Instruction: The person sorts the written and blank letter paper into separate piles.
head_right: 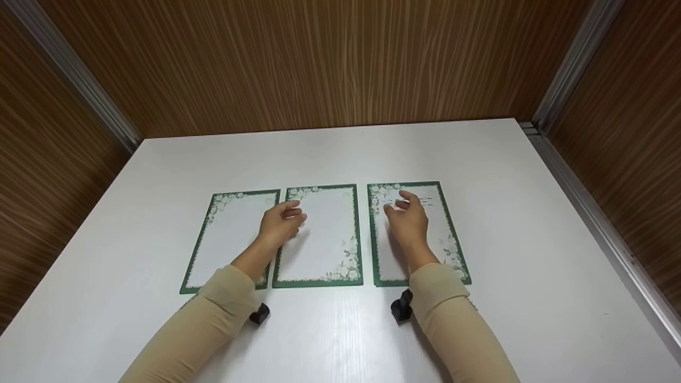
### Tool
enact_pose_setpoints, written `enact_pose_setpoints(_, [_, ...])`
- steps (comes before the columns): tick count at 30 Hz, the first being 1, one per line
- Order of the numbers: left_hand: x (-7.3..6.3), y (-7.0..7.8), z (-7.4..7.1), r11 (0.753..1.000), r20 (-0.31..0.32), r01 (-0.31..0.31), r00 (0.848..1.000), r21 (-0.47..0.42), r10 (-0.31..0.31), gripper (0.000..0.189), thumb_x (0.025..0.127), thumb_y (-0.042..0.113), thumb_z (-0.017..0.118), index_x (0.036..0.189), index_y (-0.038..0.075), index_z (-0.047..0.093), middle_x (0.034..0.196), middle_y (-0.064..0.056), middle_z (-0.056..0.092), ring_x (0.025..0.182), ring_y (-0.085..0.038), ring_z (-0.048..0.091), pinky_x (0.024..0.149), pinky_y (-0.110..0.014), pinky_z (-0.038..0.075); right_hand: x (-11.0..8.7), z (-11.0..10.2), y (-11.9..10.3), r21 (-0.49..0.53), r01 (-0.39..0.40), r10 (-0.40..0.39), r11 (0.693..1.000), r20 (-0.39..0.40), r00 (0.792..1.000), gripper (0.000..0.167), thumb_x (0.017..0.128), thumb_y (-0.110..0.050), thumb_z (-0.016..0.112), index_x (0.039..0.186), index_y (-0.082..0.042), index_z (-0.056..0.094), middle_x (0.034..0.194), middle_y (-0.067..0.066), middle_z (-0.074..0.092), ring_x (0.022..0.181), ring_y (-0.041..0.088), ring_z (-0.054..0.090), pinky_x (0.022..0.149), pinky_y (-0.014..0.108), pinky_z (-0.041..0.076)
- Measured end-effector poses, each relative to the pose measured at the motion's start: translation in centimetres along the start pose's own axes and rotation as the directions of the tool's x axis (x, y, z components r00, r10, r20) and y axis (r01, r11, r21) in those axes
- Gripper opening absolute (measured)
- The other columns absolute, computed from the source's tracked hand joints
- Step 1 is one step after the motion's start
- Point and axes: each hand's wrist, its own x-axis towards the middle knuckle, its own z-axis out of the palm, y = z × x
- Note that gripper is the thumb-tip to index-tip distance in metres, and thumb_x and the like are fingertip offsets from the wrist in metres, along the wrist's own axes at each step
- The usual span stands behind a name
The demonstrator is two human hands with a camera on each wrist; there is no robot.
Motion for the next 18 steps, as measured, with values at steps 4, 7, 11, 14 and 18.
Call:
enact_pose_setpoints(4, [0.0, -0.4, -1.1, 1.000, -0.009, 0.004, 1.000, -0.003, -0.004, 0.044, 0.091, 0.016, 0.066, 0.132, 0.005, 0.054, 0.121, -0.011, 0.058, 0.115, -0.024, 0.055, 0.090, -0.028, 0.049, -0.1, 0.9, -0.3, 0.002, -0.012, 0.012, 1.000, 0.036, 0.999, 0.058, 0.094, -0.016, 0.058, 0.144, 0.000, 0.034, 0.132, 0.024, 0.050, 0.112, 0.032, 0.057, 0.079, 0.025, 0.051])
enact_pose_setpoints(7, [0.0, -0.7, -1.9, 1.000, -0.017, -0.001, 1.000, -0.003, 0.001, 0.044, 0.091, 0.016, 0.066, 0.132, 0.004, 0.054, 0.122, -0.012, 0.058, 0.117, -0.025, 0.053, 0.092, -0.030, 0.048, -0.3, 1.5, -0.5, 0.003, -0.021, 0.021, 1.000, 0.064, 0.998, 0.058, 0.095, -0.016, 0.058, 0.145, -0.001, 0.033, 0.134, 0.024, 0.048, 0.115, 0.034, 0.054, 0.088, 0.034, 0.050])
enact_pose_setpoints(11, [0.0, -1.1, -2.8, 1.000, -0.027, -0.007, 1.000, -0.016, 0.007, 0.044, 0.091, 0.014, 0.065, 0.132, 0.003, 0.053, 0.121, -0.013, 0.058, 0.117, -0.027, 0.053, 0.092, -0.031, 0.048, -0.6, 2.3, -0.7, -0.018, -0.015, 0.017, 1.000, 0.088, 0.996, 0.058, 0.095, -0.016, 0.058, 0.145, -0.002, 0.033, 0.134, 0.023, 0.048, 0.118, 0.033, 0.053, 0.092, 0.039, 0.049])
enact_pose_setpoints(14, [0.0, -1.3, -3.5, 1.000, -0.041, -0.004, 0.999, -0.016, 0.004, 0.045, 0.091, 0.014, 0.065, 0.133, 0.002, 0.053, 0.122, -0.014, 0.058, 0.118, -0.027, 0.053, 0.092, -0.030, 0.048, -0.7, 2.9, -0.9, -0.039, -0.023, 0.027, 0.999, 0.105, 0.994, 0.058, 0.096, -0.018, 0.058, 0.146, -0.004, 0.032, 0.134, 0.022, 0.048, 0.119, 0.032, 0.052, 0.094, 0.039, 0.048])
enact_pose_setpoints(18, [0.0, -1.4, -4.1, 1.000, -0.050, 0.011, 0.999, -0.022, -0.012, 0.046, 0.092, 0.014, 0.064, 0.134, 0.001, 0.051, 0.125, -0.015, 0.056, 0.120, -0.028, 0.051, 0.094, -0.031, 0.047, -1.0, 3.5, -1.2, -0.049, -0.040, 0.047, 0.998, 0.144, 0.988, 0.060, 0.096, -0.019, 0.058, 0.147, -0.005, 0.030, 0.137, 0.021, 0.046, 0.121, 0.032, 0.050, 0.097, 0.039, 0.045])
